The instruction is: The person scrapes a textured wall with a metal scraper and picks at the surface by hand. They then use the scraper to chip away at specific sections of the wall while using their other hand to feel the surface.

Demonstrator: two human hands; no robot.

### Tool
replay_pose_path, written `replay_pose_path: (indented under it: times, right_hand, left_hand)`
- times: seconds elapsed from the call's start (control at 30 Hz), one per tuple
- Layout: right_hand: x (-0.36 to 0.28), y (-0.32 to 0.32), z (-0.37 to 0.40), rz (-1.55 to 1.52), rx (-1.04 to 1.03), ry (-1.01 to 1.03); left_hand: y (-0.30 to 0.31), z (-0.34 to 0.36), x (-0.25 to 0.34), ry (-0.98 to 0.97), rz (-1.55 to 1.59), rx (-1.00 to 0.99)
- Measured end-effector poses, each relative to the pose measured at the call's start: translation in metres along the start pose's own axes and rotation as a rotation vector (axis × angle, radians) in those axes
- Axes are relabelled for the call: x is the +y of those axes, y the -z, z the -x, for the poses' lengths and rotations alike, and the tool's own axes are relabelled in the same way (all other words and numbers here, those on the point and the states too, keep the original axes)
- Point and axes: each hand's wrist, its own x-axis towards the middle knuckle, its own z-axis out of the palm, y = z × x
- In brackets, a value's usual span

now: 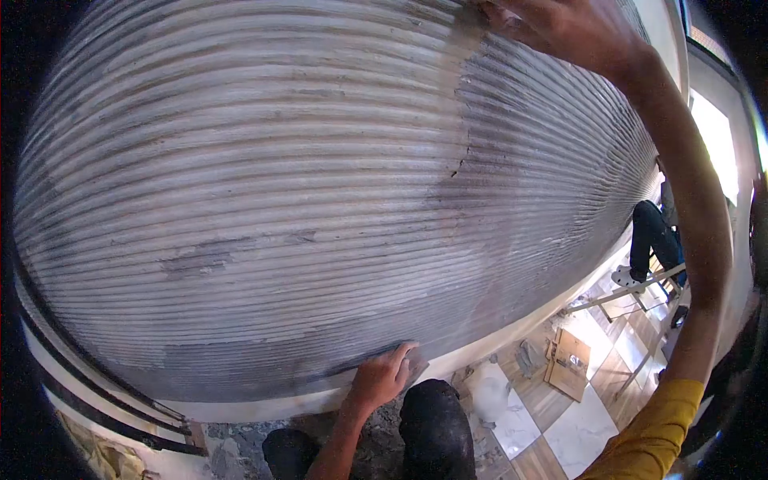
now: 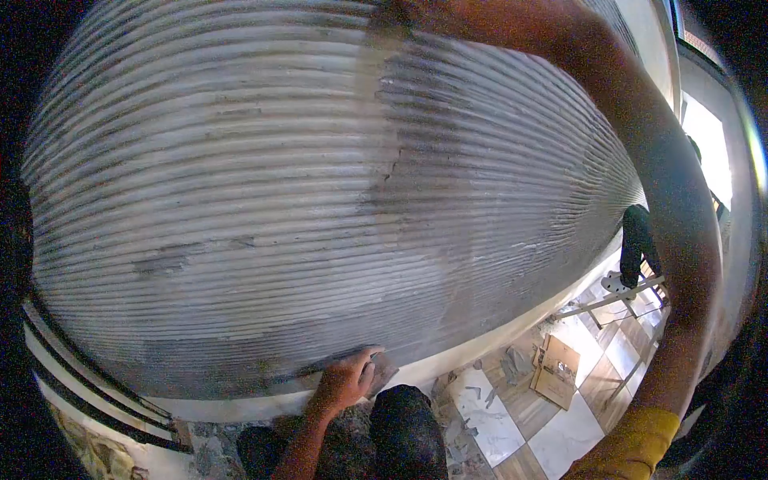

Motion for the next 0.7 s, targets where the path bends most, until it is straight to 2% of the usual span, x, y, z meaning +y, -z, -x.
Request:
replay_pose_path:
  times: [0.1,0.17,0.3,0.4,0.47,0.5,0.53,0.6,0.63,0.67,0.7]
  right_hand:
    - [0.006,-0.006,-0.001,-0.063,0.04,0.052]
    - [0.006,-0.005,0.001,0.016,-0.011,0.036]
    - [0.008,0.002,0.005,-0.045,-0.017,0.069]
    - [0.002,-0.005,0.027,-0.041,0.01,-0.038]
    - [-0.008,-0.005,0.047,-0.065,0.154,-0.295]
    - [-0.014,-0.003,0.054,-0.183,0.205,-0.392]
    - [-0.022,-0.003,0.056,-0.185,0.218,-0.389]
    - [-0.034,0.0,0.056,-0.281,0.153,-0.529]
    - [-0.038,-0.008,0.051,-0.313,0.303,-0.44]
    - [-0.04,-0.008,0.043,-0.312,0.315,-0.444]
    - [-0.043,-0.005,0.034,-0.275,0.198,-0.465]
  left_hand:
    - [0.004,-0.002,0.007,-0.032,0.008,0.039]
    - [0.003,0.0,0.005,-0.012,-0.021,0.016]
    - [0.002,0.001,0.009,0.004,-0.029,0.01]
    - [0.01,0.002,0.018,0.0,-0.019,0.02]
    - [0.018,0.001,0.026,0.015,-0.017,0.025]
    - [0.021,0.001,0.029,-0.012,0.014,0.062]
    - [0.023,-0.001,0.033,-0.039,0.045,0.103]
    - [0.038,-0.008,0.045,-0.026,0.043,0.112]
    - [0.044,-0.01,0.051,-0.014,0.052,0.107]
    - [0.048,-0.012,0.055,-0.011,0.041,0.11]
    - [0.051,-0.014,0.058,0.019,0.027,0.126]
